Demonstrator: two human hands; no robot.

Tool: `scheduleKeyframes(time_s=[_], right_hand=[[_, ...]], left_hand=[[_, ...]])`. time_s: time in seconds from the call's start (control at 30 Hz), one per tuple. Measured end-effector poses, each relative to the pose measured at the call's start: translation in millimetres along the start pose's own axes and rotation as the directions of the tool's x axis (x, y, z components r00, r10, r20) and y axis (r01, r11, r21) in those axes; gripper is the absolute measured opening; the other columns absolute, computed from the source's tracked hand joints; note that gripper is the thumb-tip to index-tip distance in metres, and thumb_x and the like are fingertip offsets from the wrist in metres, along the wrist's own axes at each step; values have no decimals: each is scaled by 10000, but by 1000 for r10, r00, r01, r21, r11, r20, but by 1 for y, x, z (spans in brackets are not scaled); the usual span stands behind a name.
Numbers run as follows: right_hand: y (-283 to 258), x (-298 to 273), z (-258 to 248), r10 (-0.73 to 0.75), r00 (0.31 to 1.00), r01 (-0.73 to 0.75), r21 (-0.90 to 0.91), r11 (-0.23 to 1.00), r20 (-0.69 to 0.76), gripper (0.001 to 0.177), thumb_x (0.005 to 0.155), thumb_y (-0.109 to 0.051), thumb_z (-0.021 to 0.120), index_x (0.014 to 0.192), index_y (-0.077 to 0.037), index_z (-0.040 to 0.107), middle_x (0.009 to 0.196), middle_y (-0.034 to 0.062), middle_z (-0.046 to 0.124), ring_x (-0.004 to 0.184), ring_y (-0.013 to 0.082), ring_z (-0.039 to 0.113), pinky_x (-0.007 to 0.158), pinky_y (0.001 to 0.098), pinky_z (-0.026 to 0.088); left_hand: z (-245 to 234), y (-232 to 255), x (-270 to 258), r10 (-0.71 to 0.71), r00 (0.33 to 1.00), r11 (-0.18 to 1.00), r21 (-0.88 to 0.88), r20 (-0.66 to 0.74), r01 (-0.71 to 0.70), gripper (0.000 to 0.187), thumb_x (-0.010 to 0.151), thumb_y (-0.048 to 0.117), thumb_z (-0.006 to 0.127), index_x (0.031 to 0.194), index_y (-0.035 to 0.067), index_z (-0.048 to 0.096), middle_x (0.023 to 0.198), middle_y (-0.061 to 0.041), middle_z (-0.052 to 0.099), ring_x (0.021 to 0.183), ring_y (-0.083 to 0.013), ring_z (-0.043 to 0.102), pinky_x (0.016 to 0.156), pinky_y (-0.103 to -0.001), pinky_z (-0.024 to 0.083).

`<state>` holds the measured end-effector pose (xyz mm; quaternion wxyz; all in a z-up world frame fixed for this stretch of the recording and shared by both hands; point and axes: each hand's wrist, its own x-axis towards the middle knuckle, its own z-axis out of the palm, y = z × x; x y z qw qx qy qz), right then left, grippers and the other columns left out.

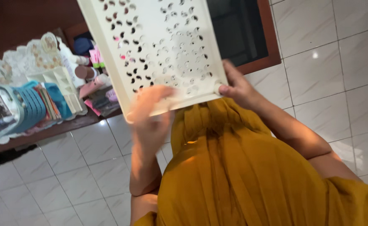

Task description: The person assembles a white plastic storage shelf by inserting white plastic poles into the corner holes of perforated trays. They stack the trays vertically, securing each with poles to form a multi-tiered unit.

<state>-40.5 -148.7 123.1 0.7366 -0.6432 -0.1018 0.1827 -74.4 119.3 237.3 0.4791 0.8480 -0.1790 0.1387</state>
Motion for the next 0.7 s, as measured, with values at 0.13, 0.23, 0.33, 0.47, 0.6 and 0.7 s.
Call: scheduleKeyframes(time_s=[0.13,0.23,0.33,0.47,0.6,0.7], right_hand=[[-51,-14,11,-280,940,155,-489,858,-194,789,931,-431,672,1487,-9,305,1386,156,418,1315,311,484,1091,446,449],[-79,-16,35,-517,851,248,-796,552,-93,526,938,-255,713,1361,-66,464,1424,151,426,1315,320,484,1073,425,475],[-91,-2,58,-526,817,440,-846,302,237,418,926,-176,767,1280,-83,565,1361,144,514,1252,310,541,1040,427,501],[-100,25,110,-395,761,628,-738,246,515,438,862,-195,770,1251,-55,625,1205,123,640,1073,278,623,909,388,509],[-101,40,141,-315,742,665,-709,234,592,403,893,-125,740,1261,8,643,1055,81,678,900,240,652,768,361,519],[-97,44,141,-336,738,672,-683,285,586,341,908,-81,710,1228,9,634,1029,84,679,899,249,659,771,362,538]], left_hand=[[-22,-42,-29,-287,885,941,-279,-366,189,374,1146,368,539,1241,8,573,1163,-85,606,984,-218,625,919,-329,520],[-10,-82,-54,-425,872,834,-478,-241,275,554,1142,487,500,1322,-36,521,1235,-80,564,1116,-190,553,1059,-338,452],[8,-105,-73,-473,868,751,-584,-151,308,767,1019,622,573,1377,-47,459,1266,-75,530,1203,-181,500,1097,-324,390],[23,-123,-78,-505,863,590,-723,16,359,816,939,654,595,1321,-64,540,1200,-93,609,1083,-157,547,941,-297,436],[36,-130,-79,-472,878,513,-787,76,344,791,934,660,578,1226,-74,624,1143,-117,685,1057,-149,623,936,-288,491],[41,-133,-80,-445,891,503,-799,88,330,799,917,676,593,1169,-80,648,1069,-107,709,973,-136,646,855,-278,519]])
